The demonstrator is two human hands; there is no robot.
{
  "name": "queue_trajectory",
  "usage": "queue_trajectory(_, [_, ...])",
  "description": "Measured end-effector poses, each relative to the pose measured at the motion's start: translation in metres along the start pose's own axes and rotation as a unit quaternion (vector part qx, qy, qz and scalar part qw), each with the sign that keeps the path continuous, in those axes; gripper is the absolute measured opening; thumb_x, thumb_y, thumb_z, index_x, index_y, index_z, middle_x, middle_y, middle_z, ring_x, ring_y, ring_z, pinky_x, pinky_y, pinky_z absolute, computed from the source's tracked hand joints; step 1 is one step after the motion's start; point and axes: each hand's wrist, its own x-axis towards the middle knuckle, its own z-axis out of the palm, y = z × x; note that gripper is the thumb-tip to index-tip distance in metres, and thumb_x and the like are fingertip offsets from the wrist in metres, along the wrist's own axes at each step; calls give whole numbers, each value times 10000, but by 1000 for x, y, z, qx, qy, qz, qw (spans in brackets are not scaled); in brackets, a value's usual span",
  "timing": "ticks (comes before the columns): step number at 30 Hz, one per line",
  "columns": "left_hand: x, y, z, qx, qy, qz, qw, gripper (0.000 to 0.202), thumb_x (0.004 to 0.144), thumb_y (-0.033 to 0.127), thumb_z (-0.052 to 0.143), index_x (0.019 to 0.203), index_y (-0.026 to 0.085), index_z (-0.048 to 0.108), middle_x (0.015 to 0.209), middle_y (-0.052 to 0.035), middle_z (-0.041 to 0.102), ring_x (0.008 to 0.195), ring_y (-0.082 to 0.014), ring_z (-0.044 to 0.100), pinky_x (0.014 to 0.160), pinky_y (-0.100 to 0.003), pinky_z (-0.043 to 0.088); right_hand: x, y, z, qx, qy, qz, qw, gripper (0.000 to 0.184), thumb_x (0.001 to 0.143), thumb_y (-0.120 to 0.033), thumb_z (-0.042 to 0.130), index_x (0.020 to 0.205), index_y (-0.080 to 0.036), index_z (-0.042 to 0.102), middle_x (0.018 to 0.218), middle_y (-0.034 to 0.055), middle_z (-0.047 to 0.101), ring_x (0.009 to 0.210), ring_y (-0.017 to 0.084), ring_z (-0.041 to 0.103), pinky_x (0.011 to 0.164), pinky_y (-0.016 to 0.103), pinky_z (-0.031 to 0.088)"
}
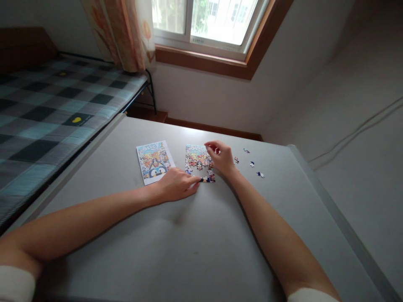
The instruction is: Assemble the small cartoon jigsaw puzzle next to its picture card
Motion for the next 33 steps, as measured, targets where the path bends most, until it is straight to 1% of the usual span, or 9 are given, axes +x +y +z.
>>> queue_trajectory(2, [0,0,0,0,3,-2,1000,247,912,300,460,995,229,682,632,0,686,549,-149,644,510,-239,407,0,0,1,6,17,2,1000,137,822,-214,547,850,-187,678,731,18,657,617,124,538,601,291,437])
queue_trajectory(6, [0,1,0,-4,3,-2,1000,254,916,306,454,994,222,681,643,-6,691,548,-145,641,512,-236,410,2,-9,2,28,11,-8,1000,134,818,-202,544,847,-188,674,718,8,639,626,122,539,603,291,433])
queue_trajectory(10, [1,1,-1,-6,-1,-4,1000,245,913,301,462,993,223,679,632,-2,687,539,-137,629,513,-229,406,-3,-16,0,33,25,-12,999,149,823,-184,528,854,-184,674,726,9,617,638,121,525,613,289,432])
queue_trajectory(14, [1,1,-2,-7,-5,-6,1000,245,911,301,461,994,229,680,642,0,688,545,-140,635,513,-234,410,-12,-13,-2,9,4,0,1000,155,831,-199,519,843,-190,673,731,13,602,659,130,525,646,296,439])
queue_trajectory(18, [0,1,-1,-15,2,-5,1000,258,919,298,443,989,225,680,638,-3,685,535,-134,630,515,-236,425,-17,-8,-2,-11,1,12,1000,157,835,-202,516,849,-195,672,746,23,610,690,146,535,672,309,444])
queue_trajectory(25, [-2,-1,0,-19,1,-1,1000,260,928,297,439,1011,218,672,636,-6,686,552,-132,640,526,-228,426,-20,-9,3,-22,2,-5,1000,151,842,-203,527,845,-195,677,777,38,633,747,165,546,714,316,447])
queue_trajectory(29, [-2,-1,-2,-21,2,2,1000,262,931,296,435,1021,217,668,653,-5,693,553,-128,641,523,-222,422,-23,-11,4,-25,-3,-33,999,168,824,-157,523,841,-179,689,763,49,618,758,176,544,739,328,450])
queue_trajectory(33, [-1,-1,-2,-17,-1,2,1000,264,930,300,437,1007,217,675,652,-4,691,552,-133,641,518,-227,425,-25,-11,5,-48,-24,-68,996,210,806,-115,521,797,-208,709,783,49,614,805,189,540,786,356,448])
